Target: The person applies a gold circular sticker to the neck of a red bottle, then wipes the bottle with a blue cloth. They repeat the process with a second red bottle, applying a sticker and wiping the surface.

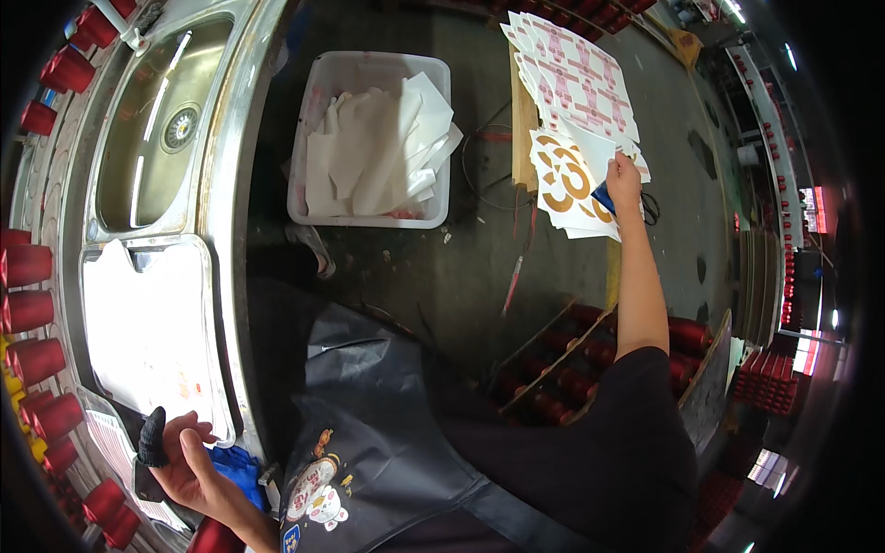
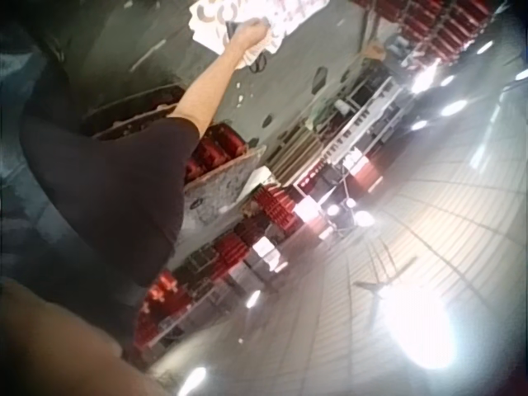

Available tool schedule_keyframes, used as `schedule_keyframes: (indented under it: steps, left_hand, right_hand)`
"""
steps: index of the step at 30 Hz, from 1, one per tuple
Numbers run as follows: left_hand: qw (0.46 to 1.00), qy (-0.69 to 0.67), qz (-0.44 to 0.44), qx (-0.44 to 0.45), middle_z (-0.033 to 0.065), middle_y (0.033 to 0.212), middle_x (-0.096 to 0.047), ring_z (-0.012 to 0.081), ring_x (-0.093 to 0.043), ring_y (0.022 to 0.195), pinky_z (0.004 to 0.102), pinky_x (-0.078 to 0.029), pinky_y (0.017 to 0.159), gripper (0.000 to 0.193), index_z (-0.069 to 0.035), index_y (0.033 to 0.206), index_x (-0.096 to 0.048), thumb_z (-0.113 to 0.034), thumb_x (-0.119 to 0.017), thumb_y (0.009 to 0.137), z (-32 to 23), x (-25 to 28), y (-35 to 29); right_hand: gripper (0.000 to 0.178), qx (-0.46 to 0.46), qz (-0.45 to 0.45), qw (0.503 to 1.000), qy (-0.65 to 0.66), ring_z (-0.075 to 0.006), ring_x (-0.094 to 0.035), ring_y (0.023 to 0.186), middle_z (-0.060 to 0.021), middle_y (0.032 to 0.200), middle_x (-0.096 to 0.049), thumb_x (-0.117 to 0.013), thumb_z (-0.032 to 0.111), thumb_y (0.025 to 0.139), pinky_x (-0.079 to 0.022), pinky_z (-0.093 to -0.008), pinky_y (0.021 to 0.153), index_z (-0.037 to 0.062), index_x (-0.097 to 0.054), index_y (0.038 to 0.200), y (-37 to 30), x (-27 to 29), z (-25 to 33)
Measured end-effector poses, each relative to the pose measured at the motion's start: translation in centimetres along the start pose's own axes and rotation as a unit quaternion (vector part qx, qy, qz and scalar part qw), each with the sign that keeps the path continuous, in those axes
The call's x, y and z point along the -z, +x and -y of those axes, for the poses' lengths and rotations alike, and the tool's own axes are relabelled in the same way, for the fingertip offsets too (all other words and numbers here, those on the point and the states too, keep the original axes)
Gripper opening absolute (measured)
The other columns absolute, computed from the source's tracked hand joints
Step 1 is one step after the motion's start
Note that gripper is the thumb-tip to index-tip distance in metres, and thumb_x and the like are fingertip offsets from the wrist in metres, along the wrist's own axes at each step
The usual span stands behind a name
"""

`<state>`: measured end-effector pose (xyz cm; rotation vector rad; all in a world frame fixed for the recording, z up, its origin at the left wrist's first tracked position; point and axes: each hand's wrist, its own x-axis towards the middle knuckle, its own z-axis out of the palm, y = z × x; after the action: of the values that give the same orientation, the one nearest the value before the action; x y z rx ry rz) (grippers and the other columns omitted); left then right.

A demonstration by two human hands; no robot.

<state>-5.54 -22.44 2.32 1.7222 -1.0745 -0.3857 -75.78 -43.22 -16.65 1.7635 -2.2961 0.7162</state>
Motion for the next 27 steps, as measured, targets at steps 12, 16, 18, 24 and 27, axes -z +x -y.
schedule_keyframes:
  steps: [12,16,18,24,27]
  left_hand:
    - [0.998,-0.016,0.051,-0.024,0.0133,0.098,-0.070,0.0124,-0.065,0.077,0.0237,-0.050,0.064,0.022,0.004,0.121,-0.059,-0.006,-0.060,0.101,-1.0,-1.5,0.8]
    - [0.995,-0.018,0.082,-0.060,0.0135,0.098,-0.070,0.0119,-0.065,0.076,0.0222,-0.051,0.064,0.026,0.003,0.125,-0.058,-0.006,-0.060,0.101,-1.7,-2.5,0.9]
    - [0.993,-0.038,0.108,-0.028,0.0127,0.098,-0.071,0.0113,-0.065,0.076,0.0215,-0.051,0.063,0.025,0.001,0.124,-0.059,-0.006,-0.061,0.100,-2.3,-3.0,0.9]
    - [0.949,-0.134,0.257,0.123,0.0130,0.103,-0.072,0.0161,-0.070,0.087,0.0249,-0.055,0.072,0.030,0.001,0.126,-0.057,-0.006,-0.066,0.097,-3.8,-6.3,1.4]
    - [0.914,-0.165,0.331,0.164,0.0142,0.106,-0.071,0.0179,-0.070,0.089,0.0274,-0.055,0.076,0.030,0.001,0.126,-0.057,-0.007,-0.065,0.098,-4.0,-8.4,1.9]
  right_hand:
    - [0.029,-0.007,0.042,0.989,-0.142,-0.0451,-0.063,0.094,-0.0221,0.105,-0.065,-0.048,0.013,0.097,-0.051,-0.0531,0.080,0.0015,-0.063,0.119,-1.0,3.2,8.1]
    - [0.021,-0.020,-0.016,0.995,-0.094,-0.0456,-0.063,0.093,-0.0223,0.106,-0.063,-0.050,0.014,0.096,-0.051,-0.0557,0.077,0.0036,-0.061,0.109,-3.7,2.4,11.9]
    - [0.020,0.000,-0.034,0.995,-0.092,-0.0446,-0.063,0.090,-0.0203,0.107,-0.061,-0.053,0.013,0.094,-0.052,-0.0552,0.073,0.0061,-0.060,0.111,-6.2,1.4,13.9]
    - [0.025,-0.008,-0.104,0.995,0.001,-0.0408,-0.062,0.080,-0.0152,0.098,-0.057,-0.060,0.007,0.089,-0.051,-0.0512,0.063,0.0083,-0.061,0.114,-11.5,-0.6,18.6]
    - [0.024,0.002,-0.128,0.991,0.040,-0.0398,-0.062,0.078,-0.0151,0.095,-0.057,-0.061,0.007,0.089,-0.052,-0.0499,0.062,0.0081,-0.062,0.113,-12.8,0.0,20.6]
